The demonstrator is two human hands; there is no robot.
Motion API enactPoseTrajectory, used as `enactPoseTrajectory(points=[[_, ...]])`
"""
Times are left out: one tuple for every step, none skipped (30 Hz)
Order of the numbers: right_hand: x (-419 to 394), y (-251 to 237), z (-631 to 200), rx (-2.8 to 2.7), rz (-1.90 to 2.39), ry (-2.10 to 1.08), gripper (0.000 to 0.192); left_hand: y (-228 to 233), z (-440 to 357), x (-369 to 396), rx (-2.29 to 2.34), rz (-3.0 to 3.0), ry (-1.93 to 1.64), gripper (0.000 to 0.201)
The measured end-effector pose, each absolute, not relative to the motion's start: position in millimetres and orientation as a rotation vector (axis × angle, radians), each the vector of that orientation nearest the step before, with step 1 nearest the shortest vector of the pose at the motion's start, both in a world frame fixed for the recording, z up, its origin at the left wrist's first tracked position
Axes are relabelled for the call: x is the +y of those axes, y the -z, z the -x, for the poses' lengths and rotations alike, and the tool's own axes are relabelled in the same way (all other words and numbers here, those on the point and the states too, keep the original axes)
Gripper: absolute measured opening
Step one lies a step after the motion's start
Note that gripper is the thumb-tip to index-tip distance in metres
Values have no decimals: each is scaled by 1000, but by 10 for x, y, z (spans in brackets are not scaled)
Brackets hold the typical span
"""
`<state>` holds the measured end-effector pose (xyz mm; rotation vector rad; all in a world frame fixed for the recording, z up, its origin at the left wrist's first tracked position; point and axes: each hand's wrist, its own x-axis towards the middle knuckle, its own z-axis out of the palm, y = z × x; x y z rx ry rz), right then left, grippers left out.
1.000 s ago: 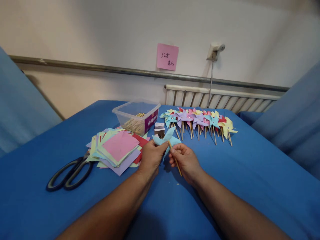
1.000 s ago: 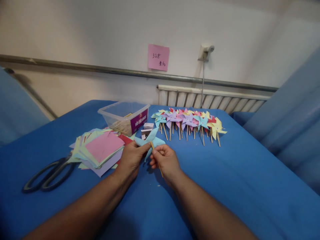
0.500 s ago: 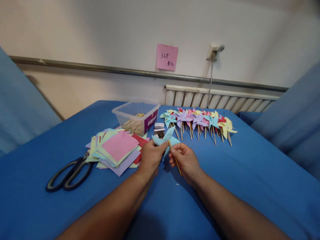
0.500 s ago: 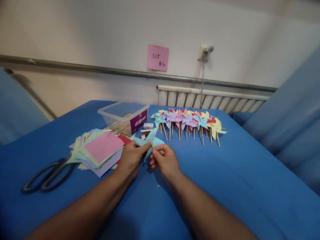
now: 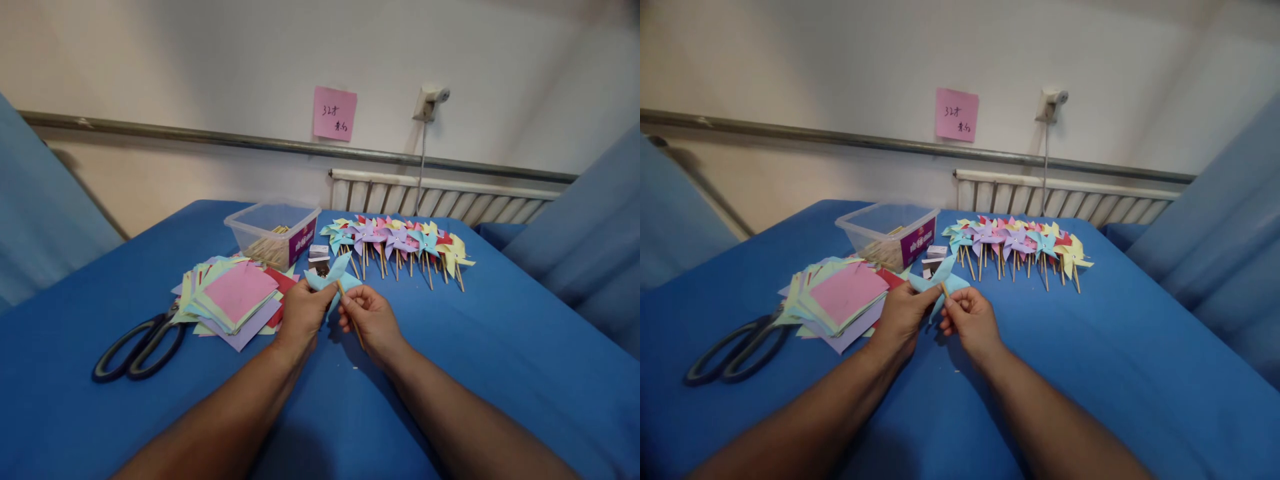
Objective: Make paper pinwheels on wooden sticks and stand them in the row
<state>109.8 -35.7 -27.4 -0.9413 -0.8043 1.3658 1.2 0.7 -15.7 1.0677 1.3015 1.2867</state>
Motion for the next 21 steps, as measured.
enactPoseTrajectory(points=[[-357,272,-1100,-802,946,-1371,41,157,-14,8,1300,-1068,-1283,29],[-357,271,-1102,-801,949,-1375,41,156,-16,10,1295,-1069,-1279,29],[-355,270,-1104,-801,951,-1378,41,154,-19,10,1288,-1071,-1276,29],[-353,271,-1106,-801,951,-1378,41,152,-20,11,1279,-1071,-1275,29],[-351,272,-1108,-803,950,-1378,42,151,-21,11,1269,-1073,-1271,29],[-349,274,-1109,-805,950,-1377,42,151,-21,10,1260,-1075,-1266,29],[-348,276,-1110,-805,950,-1376,42,153,-21,8,1255,-1079,-1262,29],[-347,277,-1110,-804,953,-1374,42,155,-19,7,1255,-1085,-1258,29],[-346,279,-1110,-802,958,-1370,42,158,-17,5,1261,-1093,-1260,29],[-346,281,-1109,-799,964,-1367,42,161,-15,4,1270,-1104,-1264,29],[-347,282,-1107,-795,970,-1365,42,163,-13,2,1281,-1118,-1268,29],[-348,283,-1105,-790,973,-1363,43,163,-12,2,1290,-1134,-1270,30],[-350,285,-1104,-786,976,-1362,43,162,-11,1,1298,-1150,-1272,30],[-351,286,-1102,-782,976,-1362,43,159,-11,1,1305,-1164,-1274,30],[-352,286,-1101,-779,976,-1363,42,155,-12,0,1314,-1174,-1276,29],[-353,285,-1101,-776,976,-1361,42,150,-13,0,1324,-1180,-1279,29],[-354,284,-1100,-772,977,-1358,41,145,-14,-1,1333,-1181,-1284,28],[-354,282,-1100,-770,979,-1355,41,140,-16,-1,1336,-1182,-1287,27],[-353,280,-1100,-768,980,-1354,41,137,-17,-2,1334,-1181,-1291,27],[-353,277,-1099,-766,979,-1354,41,134,-17,-3,1326,-1181,-1292,26],[-352,274,-1099,-763,978,-1355,41,131,-17,-5,1315,-1180,-1292,25]])
